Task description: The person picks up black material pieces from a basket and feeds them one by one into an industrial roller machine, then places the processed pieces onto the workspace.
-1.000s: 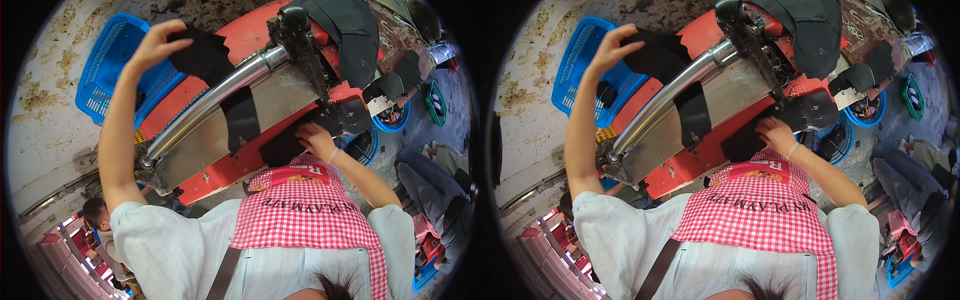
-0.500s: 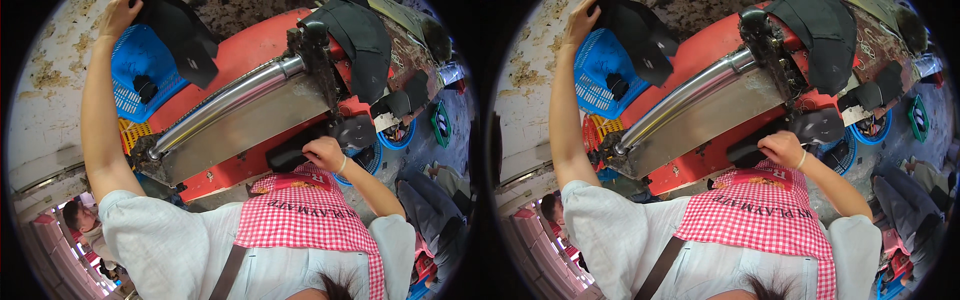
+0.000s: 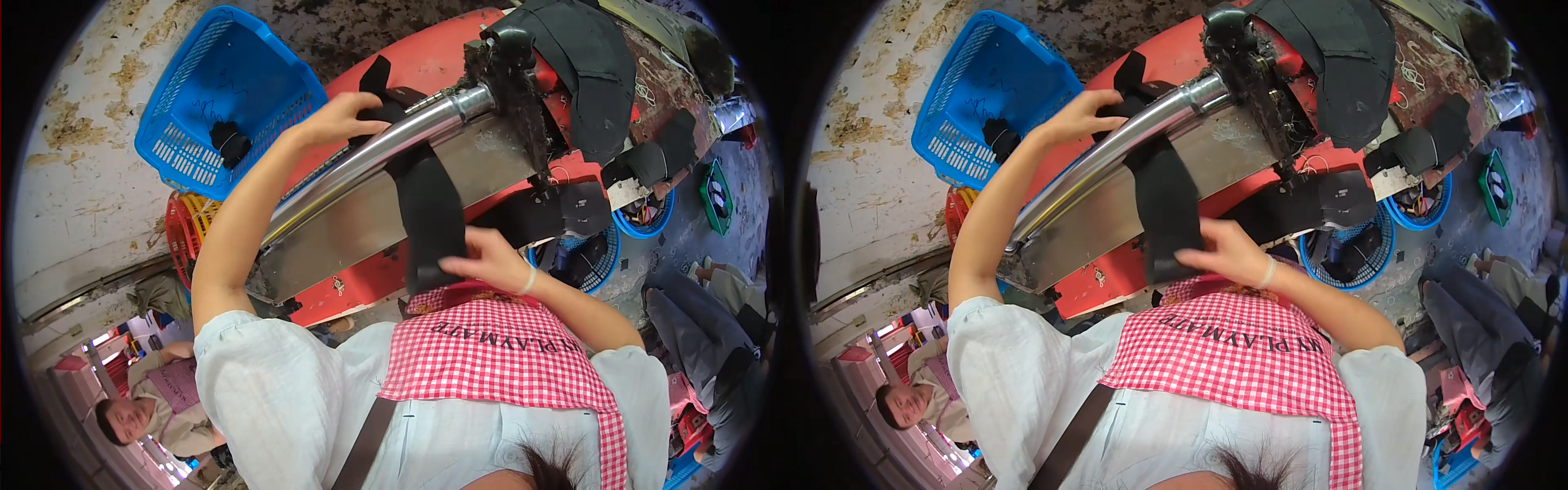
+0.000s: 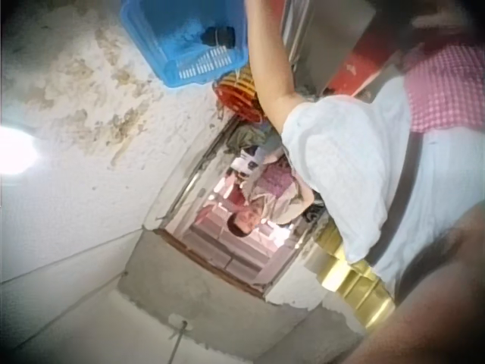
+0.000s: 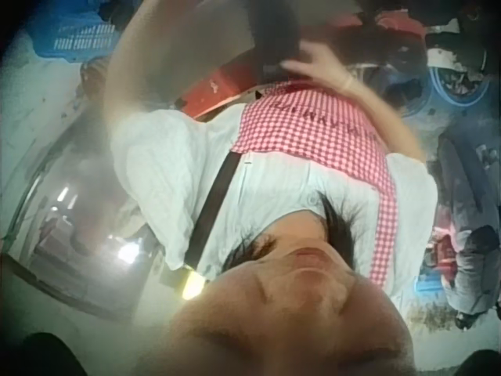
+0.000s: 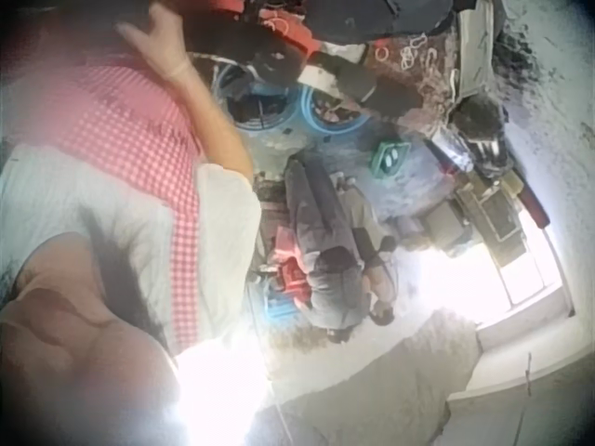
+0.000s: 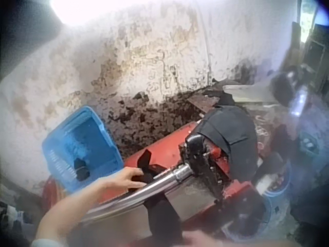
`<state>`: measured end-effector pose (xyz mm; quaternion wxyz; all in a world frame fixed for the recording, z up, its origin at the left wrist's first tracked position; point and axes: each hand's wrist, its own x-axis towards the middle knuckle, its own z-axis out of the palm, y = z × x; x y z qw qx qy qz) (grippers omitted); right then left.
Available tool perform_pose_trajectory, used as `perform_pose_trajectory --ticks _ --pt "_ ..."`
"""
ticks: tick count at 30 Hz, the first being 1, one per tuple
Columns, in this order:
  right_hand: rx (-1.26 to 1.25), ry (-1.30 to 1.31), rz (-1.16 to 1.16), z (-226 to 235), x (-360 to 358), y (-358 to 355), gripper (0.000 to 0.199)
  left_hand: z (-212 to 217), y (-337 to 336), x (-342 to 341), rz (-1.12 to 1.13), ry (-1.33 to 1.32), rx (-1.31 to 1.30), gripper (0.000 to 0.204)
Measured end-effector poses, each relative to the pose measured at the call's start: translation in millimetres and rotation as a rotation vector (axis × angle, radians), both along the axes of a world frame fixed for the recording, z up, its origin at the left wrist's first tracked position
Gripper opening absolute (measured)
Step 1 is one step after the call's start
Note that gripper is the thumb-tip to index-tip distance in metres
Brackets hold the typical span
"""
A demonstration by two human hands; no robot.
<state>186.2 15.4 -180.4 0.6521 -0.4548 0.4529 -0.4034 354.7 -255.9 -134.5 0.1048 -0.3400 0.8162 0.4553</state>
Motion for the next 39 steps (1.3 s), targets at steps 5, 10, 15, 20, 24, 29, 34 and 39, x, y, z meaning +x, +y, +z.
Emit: perform_pose_trajectory --ticks 5,10,15,20,24,29,34,39 --pt "-0.313 0.869 0.196 -88.2 -65.4 30.9 0.024 51.2 -45.1 7.1 -0.078 0.217 -0.175 0.034" --pt "-0.631 1.061 0.182 -104.5 -70.2 0.8 0.032 96.0 -98.6 12.3 -0.075 0.214 -0.464 0.029" --pt "-0.742 1.023 0.257 -111.1 -74.0 -3.2 0.028 165.7 -107.0 16.1 -0.005 0.082 -0.644 0.016" --pt "-0.942 0.885 0.202 -92.7 -76.2 -3.5 0.021 169.8 -115.1 8.4 -0.013 0.196 -1.175 0.017" --pt "-0.515 0.723 0.235 -17.2 -62.0 3.3 0.021 148.0 -91.0 -0.3 -0.021 0.26 -1.34 0.017" --pt "-0.159 0.332 -0.213 22.5 -27.3 -24.9 0.027 41.3 -31.6 -15.5 -0.445 0.14 -0.711 0.018" --pt "-0.066 0.114 -0.385 14.6 5.1 -36.3 0.038 -11.3 8.0 -4.3 -0.201 0.144 -0.199 0.014" --pt "0.047 0.279 0.289 -23.3 -30.4 25.0 0.031 0.5 -10.4 4.4 -0.233 0.183 -0.42 0.029"
